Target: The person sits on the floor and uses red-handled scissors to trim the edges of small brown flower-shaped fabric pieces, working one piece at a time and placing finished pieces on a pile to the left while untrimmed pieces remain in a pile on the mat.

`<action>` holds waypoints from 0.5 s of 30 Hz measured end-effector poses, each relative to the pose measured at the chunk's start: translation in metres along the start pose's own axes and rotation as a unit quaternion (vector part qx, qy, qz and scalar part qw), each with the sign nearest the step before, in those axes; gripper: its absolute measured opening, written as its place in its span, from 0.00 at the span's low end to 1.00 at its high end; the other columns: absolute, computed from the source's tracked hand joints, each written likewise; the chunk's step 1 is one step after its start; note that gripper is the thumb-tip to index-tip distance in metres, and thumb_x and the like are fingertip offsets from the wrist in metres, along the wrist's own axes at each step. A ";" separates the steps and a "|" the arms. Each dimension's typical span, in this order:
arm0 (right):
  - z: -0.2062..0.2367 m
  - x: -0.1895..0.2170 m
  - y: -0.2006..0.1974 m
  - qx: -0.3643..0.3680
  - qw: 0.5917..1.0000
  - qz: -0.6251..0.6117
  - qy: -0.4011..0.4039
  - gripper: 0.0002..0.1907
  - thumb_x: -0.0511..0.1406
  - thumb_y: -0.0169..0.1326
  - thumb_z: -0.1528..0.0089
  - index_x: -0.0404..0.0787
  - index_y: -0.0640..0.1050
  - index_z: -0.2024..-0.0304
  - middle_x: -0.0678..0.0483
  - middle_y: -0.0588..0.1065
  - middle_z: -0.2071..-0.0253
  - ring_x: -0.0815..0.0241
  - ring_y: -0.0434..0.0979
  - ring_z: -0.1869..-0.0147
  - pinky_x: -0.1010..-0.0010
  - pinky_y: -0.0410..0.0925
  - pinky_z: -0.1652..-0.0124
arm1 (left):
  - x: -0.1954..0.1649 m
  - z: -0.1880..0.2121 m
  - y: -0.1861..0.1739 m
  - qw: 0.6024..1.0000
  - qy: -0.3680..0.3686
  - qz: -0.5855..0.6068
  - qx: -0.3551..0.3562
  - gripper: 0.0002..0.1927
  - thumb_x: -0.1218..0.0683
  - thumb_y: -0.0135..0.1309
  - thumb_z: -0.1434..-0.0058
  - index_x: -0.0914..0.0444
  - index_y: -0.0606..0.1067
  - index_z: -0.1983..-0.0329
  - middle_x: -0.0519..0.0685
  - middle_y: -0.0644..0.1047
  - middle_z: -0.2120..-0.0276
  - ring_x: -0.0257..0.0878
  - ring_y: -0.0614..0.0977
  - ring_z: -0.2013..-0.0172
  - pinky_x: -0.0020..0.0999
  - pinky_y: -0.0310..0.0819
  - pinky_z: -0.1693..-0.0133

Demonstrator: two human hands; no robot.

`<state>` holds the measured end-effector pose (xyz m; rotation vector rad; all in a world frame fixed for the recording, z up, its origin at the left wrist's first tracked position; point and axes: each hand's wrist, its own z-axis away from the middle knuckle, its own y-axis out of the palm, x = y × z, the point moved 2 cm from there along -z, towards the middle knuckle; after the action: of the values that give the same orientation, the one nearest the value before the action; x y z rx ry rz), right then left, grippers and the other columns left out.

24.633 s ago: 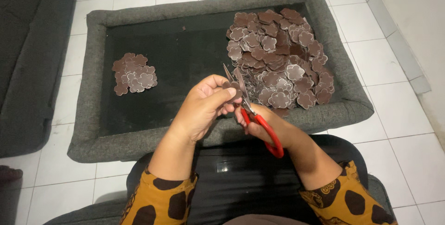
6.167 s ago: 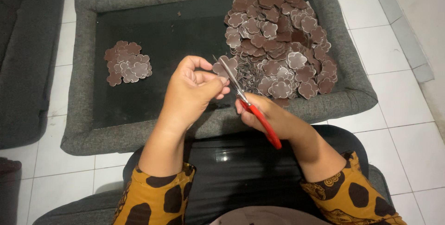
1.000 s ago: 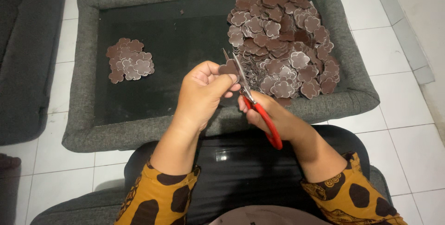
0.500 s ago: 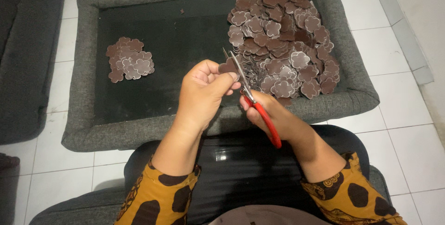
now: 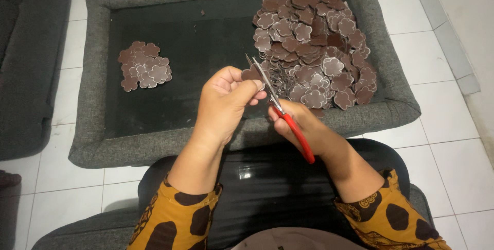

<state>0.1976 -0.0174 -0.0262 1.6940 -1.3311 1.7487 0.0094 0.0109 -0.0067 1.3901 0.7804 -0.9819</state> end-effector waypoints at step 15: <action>-0.001 -0.001 -0.001 0.003 0.999 0.017 -0.032 0.14 0.43 0.52 0.36 0.42 0.66 0.63 0.57 0.63 0.69 0.64 0.62 0.65 0.70 0.64 0.63 | 0.003 -0.001 -0.001 1.000 -0.022 0.007 0.003 0.05 0.64 0.58 0.40 0.65 0.73 0.65 0.49 0.80 0.69 0.33 0.82 0.69 0.25 0.76 0.65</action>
<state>0.1983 -0.0156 -0.0268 1.7530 -1.3908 1.7321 0.0101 0.0112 -0.0094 1.3725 0.7350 -1.0021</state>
